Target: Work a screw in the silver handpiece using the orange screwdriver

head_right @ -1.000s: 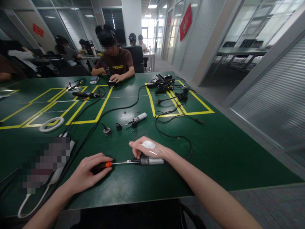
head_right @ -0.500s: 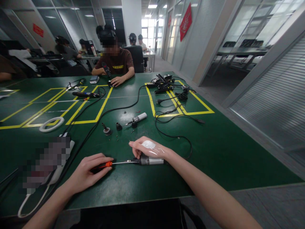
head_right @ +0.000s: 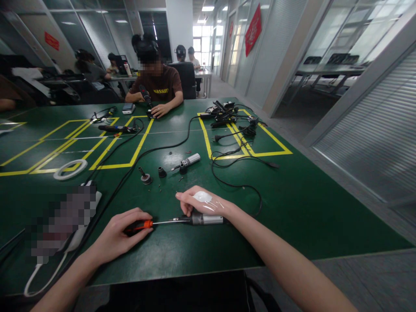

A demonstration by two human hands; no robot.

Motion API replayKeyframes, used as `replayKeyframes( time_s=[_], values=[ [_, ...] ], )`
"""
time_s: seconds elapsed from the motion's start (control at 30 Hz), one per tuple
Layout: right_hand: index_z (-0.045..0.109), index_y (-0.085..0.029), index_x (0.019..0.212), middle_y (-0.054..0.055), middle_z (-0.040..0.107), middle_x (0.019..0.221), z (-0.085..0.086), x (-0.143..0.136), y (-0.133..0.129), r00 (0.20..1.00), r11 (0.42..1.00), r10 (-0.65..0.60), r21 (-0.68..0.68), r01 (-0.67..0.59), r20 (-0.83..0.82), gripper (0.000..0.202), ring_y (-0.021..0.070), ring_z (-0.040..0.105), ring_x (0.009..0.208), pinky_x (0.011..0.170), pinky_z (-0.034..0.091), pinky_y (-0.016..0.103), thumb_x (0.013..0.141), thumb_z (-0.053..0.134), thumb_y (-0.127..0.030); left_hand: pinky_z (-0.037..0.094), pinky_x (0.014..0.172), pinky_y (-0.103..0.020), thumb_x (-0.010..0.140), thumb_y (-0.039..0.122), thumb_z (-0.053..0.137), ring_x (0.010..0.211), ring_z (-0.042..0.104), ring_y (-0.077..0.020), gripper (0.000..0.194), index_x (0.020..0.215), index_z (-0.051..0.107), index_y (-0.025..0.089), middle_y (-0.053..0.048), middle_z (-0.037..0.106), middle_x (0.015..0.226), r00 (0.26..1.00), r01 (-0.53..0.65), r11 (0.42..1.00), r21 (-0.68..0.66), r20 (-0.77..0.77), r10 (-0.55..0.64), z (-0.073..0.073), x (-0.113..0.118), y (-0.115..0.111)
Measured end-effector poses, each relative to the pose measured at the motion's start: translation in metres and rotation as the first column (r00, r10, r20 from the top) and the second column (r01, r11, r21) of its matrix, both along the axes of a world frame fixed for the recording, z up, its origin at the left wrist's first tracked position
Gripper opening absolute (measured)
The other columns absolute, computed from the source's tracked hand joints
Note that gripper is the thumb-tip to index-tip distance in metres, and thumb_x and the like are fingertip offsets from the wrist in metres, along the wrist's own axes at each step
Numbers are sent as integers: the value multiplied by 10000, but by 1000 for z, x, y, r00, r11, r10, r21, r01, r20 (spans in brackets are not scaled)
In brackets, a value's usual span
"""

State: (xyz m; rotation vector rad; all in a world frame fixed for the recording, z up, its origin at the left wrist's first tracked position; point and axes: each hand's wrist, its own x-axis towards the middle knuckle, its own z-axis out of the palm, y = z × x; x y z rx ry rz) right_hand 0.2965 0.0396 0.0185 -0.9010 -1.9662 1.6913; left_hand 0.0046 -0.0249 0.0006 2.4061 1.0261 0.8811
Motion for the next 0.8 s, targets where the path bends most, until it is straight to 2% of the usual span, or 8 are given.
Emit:
replayKeyframes(
  time_s=[0.8],
  values=[
    [640,-152,637,42,634,612,0,0,0,1000,1000,0,-2,0,-7,777,157,594,613,702,489,291,911,491,-863,537,669,-214,996,245,655,698,725,-142,109,1033,743,192,-32,760,830,999,-1,1000,6,-35,1,2,0,0]
  ],
)
